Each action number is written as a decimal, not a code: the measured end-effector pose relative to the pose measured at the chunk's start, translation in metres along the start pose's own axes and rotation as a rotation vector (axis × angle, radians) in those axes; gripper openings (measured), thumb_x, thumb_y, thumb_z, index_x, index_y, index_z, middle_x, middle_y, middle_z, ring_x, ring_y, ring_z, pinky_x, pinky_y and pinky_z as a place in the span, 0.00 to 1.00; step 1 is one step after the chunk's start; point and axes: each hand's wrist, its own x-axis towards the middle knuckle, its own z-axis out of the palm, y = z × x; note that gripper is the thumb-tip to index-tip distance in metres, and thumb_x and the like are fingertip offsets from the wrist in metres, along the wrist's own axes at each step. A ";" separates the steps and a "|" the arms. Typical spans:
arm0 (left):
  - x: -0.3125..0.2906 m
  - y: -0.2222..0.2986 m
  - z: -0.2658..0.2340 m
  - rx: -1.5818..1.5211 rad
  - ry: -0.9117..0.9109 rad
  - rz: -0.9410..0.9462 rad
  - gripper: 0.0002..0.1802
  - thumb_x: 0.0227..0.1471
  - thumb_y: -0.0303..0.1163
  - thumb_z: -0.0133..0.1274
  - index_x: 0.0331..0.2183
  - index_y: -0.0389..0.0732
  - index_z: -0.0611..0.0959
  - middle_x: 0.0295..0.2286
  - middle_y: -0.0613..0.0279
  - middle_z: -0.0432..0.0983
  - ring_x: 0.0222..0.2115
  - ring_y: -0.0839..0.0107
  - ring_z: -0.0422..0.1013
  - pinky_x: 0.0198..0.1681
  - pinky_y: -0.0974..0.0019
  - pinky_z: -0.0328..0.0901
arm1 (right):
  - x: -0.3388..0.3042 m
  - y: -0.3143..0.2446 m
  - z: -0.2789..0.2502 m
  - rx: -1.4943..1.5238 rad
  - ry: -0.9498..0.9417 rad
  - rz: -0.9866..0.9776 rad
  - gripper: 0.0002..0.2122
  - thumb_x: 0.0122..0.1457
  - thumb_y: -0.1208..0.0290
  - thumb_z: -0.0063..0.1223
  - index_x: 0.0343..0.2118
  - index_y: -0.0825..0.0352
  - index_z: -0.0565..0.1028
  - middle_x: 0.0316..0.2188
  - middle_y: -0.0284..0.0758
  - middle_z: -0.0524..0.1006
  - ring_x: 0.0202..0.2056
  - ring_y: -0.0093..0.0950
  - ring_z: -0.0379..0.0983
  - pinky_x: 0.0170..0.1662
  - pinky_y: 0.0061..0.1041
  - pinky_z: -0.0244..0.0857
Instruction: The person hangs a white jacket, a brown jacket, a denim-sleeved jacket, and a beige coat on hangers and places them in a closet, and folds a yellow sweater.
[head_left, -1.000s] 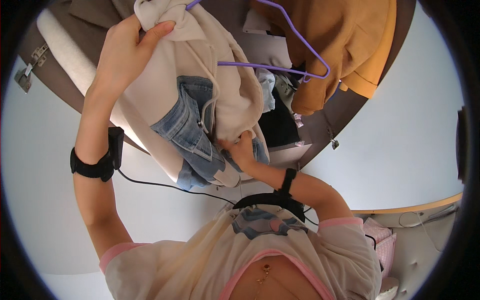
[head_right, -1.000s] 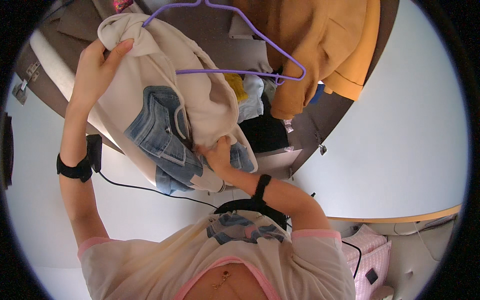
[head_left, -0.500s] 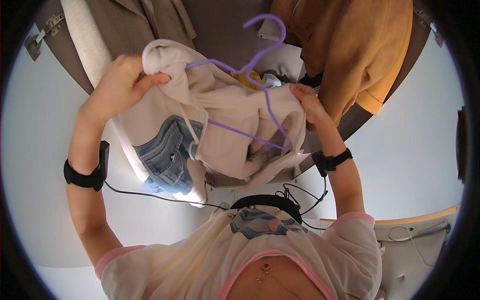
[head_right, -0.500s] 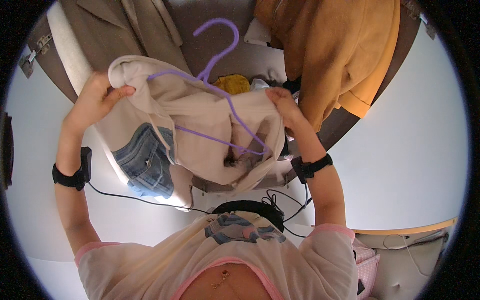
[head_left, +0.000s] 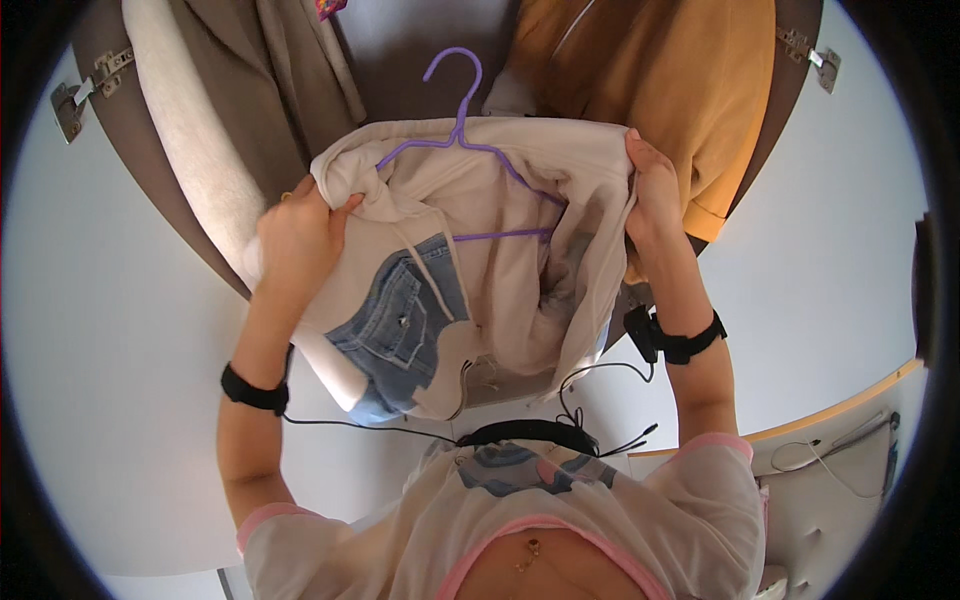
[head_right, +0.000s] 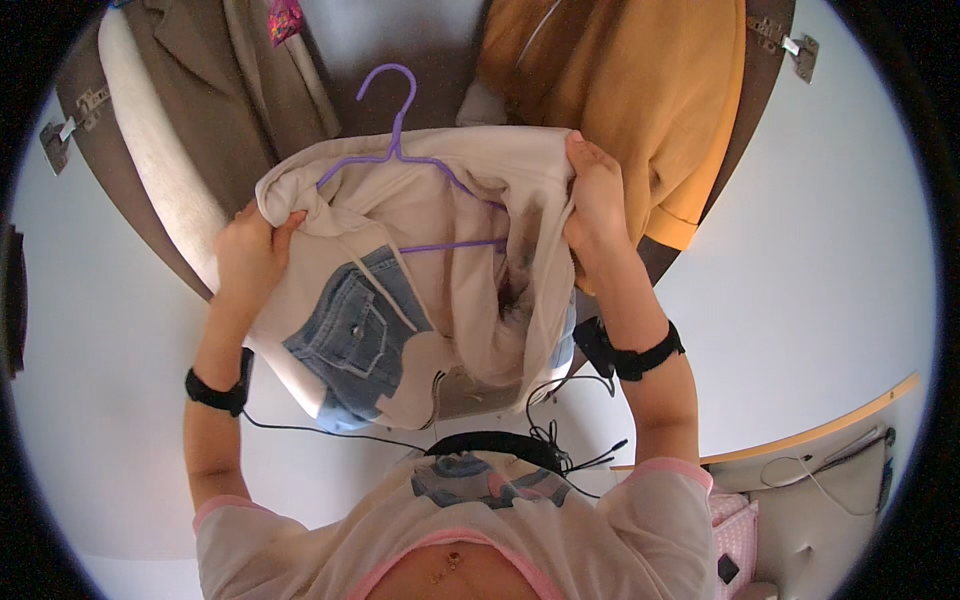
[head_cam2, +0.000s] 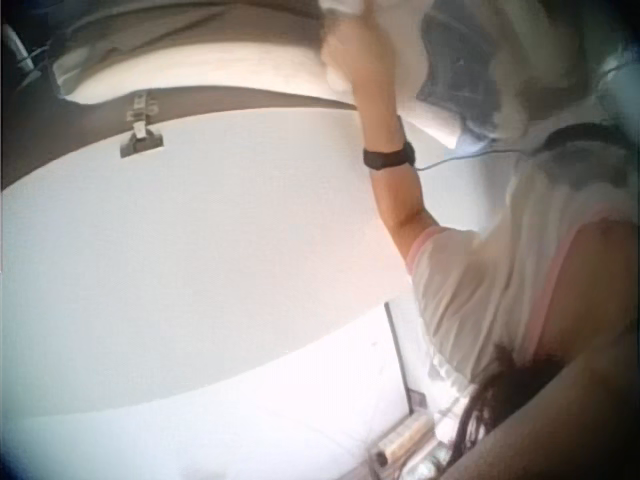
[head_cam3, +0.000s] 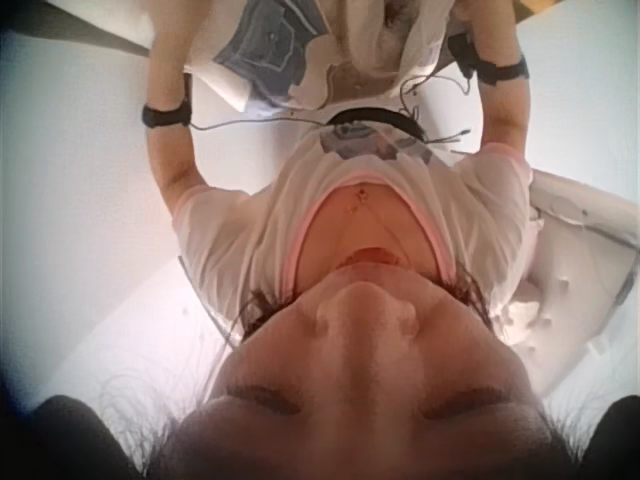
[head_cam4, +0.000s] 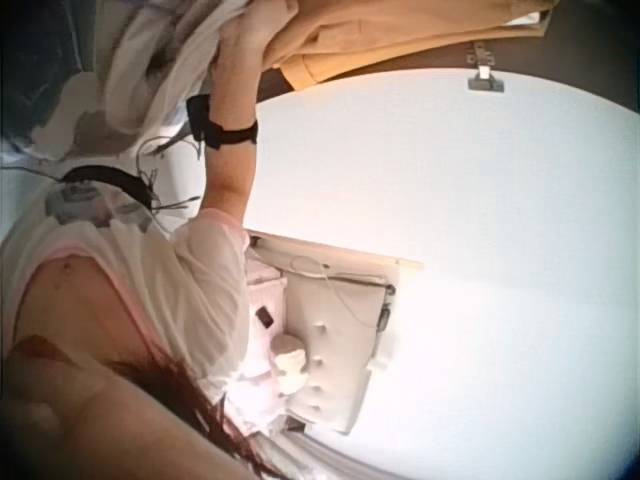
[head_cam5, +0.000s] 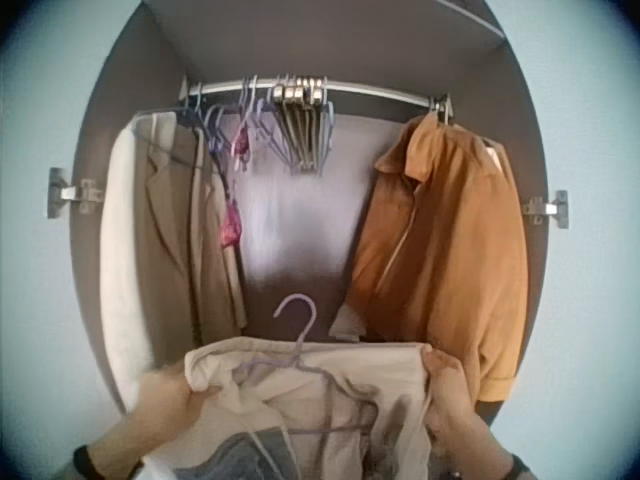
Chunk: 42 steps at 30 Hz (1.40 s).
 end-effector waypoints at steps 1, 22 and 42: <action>-0.005 -0.001 0.002 -0.019 0.085 -0.025 0.12 0.41 0.34 0.54 0.27 0.36 0.77 0.25 0.54 0.72 0.21 0.56 0.69 0.23 0.59 0.64 | -0.016 -0.006 0.013 -0.014 -0.037 -0.041 0.12 0.58 0.67 0.39 0.31 0.73 0.69 0.27 0.35 0.72 0.27 0.25 0.68 0.33 0.24 0.64; 0.020 -0.013 0.002 -0.401 0.500 0.075 0.06 0.35 0.22 0.53 0.23 0.37 0.78 0.24 0.53 0.71 0.26 0.54 0.66 0.29 0.60 0.59 | -0.052 -0.064 -0.025 -1.080 -0.976 0.039 0.18 0.48 0.80 0.49 0.45 0.70 0.64 0.39 0.30 0.68 0.42 0.17 0.60 0.46 0.18 0.55; 0.114 0.045 0.045 -0.970 0.160 0.013 0.15 0.49 0.34 0.47 0.35 0.32 0.75 0.32 0.57 0.70 0.36 0.65 0.66 0.39 0.69 0.59 | -0.155 -0.063 -0.040 -0.255 -0.226 0.073 0.12 0.46 0.79 0.48 0.36 0.73 0.71 0.30 0.34 0.74 0.30 0.20 0.69 0.35 0.17 0.62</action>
